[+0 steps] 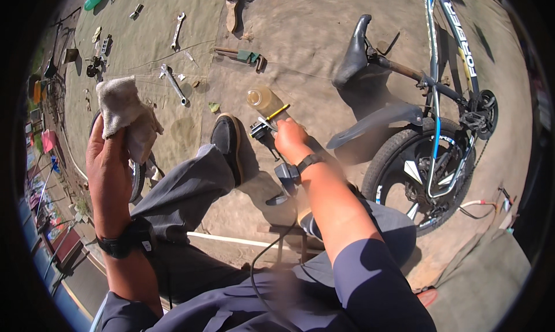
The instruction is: The person pours liquid from a green bottle into a small spray bottle, then walks to a bicycle repair area. They wipe the spray bottle and its nozzle with a cloth, then walk back toward the starting area.
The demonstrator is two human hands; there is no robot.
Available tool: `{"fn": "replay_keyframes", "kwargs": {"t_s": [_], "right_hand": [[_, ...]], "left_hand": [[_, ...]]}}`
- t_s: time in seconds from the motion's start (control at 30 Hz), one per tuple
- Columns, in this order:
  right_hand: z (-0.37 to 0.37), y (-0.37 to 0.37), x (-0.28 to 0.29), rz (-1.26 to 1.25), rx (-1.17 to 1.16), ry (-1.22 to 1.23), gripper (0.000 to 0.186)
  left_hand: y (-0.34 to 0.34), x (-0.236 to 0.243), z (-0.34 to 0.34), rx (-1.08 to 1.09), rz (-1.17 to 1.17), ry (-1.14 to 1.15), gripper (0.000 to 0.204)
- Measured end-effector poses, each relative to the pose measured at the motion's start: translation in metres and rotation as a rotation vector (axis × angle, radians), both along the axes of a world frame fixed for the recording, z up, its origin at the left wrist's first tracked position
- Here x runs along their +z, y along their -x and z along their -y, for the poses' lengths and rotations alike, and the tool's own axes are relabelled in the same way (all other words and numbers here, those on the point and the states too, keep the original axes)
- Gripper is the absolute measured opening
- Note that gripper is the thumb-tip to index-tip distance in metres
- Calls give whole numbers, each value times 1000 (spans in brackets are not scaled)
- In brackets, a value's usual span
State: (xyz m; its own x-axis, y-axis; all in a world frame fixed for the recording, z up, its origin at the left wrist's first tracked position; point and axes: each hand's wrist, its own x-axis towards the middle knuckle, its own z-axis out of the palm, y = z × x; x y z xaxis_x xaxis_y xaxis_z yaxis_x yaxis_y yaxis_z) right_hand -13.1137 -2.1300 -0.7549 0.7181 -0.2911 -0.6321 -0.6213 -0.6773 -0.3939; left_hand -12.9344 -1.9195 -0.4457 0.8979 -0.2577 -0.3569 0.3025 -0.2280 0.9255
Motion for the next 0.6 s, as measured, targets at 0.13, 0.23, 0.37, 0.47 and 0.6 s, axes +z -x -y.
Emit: {"fn": "replay_keyframes", "kwargs": {"t_s": [0.13,0.23,0.37,0.47,0.6], "right_hand": [[-7,-13,-21,-107,131,14,33],[-5,-20,-35,-176,102,-25,23],[-2,-19,-36,-201,128,-86,16],[5,-7,-23,-2,170,-9,14],[29,13,14,234,165,-27,12]], "left_hand": [[-9,-3,1,52,-26,-23,33],[-13,-10,-9,33,-81,-25,40],[-6,-11,-5,76,-72,0,40],[-8,-8,-2,11,-62,48,38],[7,9,22,-35,-40,9,34]]}}
